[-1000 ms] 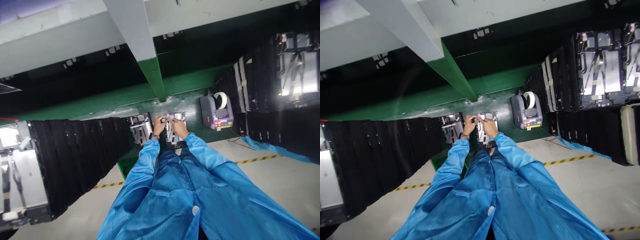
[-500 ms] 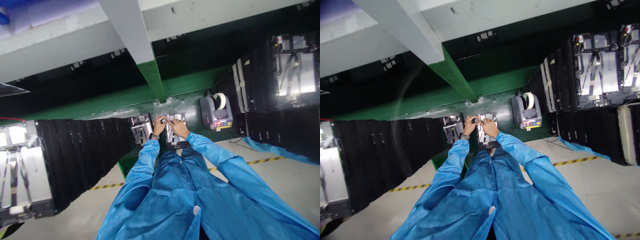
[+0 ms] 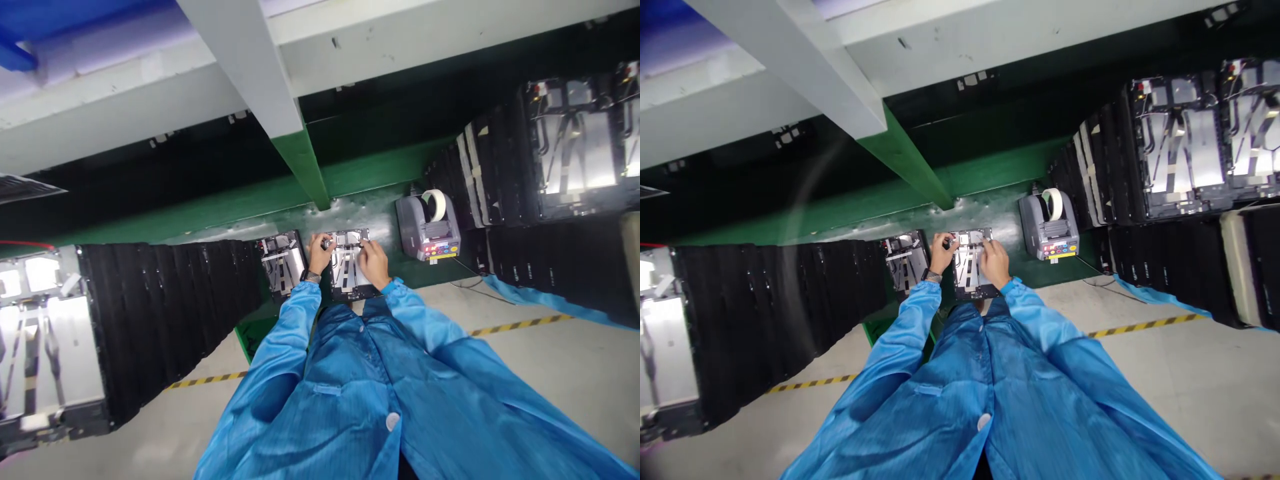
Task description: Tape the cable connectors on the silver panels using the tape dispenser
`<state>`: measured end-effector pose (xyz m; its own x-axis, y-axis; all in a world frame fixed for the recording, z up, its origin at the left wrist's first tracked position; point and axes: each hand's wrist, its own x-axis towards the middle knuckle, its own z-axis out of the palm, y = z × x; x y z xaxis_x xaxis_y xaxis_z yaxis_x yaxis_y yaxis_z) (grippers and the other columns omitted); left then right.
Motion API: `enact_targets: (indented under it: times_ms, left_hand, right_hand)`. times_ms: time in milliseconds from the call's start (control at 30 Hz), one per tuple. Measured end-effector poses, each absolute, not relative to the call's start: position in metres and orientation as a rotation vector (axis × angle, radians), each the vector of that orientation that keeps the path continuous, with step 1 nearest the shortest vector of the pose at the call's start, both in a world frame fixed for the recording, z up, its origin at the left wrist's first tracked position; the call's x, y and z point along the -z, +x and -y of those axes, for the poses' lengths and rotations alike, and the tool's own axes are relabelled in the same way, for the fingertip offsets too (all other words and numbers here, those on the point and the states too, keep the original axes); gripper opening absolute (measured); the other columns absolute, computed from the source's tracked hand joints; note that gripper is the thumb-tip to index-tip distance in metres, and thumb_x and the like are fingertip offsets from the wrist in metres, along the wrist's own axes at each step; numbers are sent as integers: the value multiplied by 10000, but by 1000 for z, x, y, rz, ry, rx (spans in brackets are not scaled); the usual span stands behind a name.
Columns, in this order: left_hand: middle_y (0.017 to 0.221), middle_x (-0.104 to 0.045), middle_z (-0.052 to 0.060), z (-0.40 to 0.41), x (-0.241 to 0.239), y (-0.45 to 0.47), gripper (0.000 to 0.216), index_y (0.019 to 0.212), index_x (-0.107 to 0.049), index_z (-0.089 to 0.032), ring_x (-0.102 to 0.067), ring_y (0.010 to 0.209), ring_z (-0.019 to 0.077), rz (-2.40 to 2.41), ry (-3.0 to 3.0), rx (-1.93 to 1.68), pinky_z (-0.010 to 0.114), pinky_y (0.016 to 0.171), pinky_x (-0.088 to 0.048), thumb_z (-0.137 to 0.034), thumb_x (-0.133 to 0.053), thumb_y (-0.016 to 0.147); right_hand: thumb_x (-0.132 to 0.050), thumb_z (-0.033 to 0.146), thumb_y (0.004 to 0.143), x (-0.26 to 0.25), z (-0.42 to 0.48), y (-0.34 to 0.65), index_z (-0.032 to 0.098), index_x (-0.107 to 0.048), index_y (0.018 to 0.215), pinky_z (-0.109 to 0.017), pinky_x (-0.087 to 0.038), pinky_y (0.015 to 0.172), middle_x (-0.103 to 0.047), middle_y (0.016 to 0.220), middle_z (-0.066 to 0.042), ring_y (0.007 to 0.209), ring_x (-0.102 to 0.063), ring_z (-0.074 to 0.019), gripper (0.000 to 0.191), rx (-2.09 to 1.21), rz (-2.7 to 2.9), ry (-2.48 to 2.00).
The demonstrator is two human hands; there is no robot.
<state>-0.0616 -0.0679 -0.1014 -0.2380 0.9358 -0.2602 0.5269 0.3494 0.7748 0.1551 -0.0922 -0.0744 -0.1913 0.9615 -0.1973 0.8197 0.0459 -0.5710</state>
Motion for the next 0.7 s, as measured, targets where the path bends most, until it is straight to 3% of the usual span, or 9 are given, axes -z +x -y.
enact_targets:
  times_ms: [133, 233, 433, 567, 700]
  left_hand:
    - [1071, -638, 24, 74, 105, -63, 422, 1152, -613, -235, -598, 919, 172, -1923, 1197, -730, 340, 986, -463, -229, -846, 801]
    - [1065, -644, 66, 103, 100, -52, 457, 1277, -589, -203, -633, 939, 205, -1972, 1034, -677, 364, 959, -501, -302, -779, 873]
    - [1315, -601, 164, 166, 81, 0, 482, 1297, -658, -216, -558, 1351, 358, -2107, 877, -633, 499, 1202, -411, -269, -780, 834]
    - [1362, -576, 154, 182, 64, -15, 500, 1364, -645, -230, -536, 1392, 336, -2155, 889, -734, 466, 1238, -398, -290, -743, 877]
    - [1370, -567, 160, 193, 51, -92, 525, 1415, -630, -215, -528, 1399, 331, -2329, 854, -789, 455, 1248, -381, -333, -711, 910]
  right_hand:
    - [-470, 362, 974, 93, 144, 175, 79, -595, 1486, -474, -504, 1070, -610, 1241, -192, 1121, -601, -310, 598, -991, 1466, -2082]
    - [-522, 421, 930, 105, 165, 175, 82, -649, 1433, -462, -529, 1041, -601, 1217, -178, 1050, -625, -288, 620, -1181, 1289, -2059]
    - [-608, 397, 834, 103, 169, 177, 133, -727, 1359, -498, -503, 1080, -605, 1191, -153, 1103, -596, -309, 599, -1211, 1260, -2033]
    - [-605, 438, 841, 87, 173, 163, 158, -729, 1362, -472, -536, 1028, -602, 1191, -138, 1077, -605, -299, 605, -1295, 1317, -1932]
    - [-625, 437, 856, 72, 171, 93, 162, -713, 1383, -450, -512, 1081, -574, 1171, -123, 1085, -598, -282, 600, -1459, 1414, -1745]
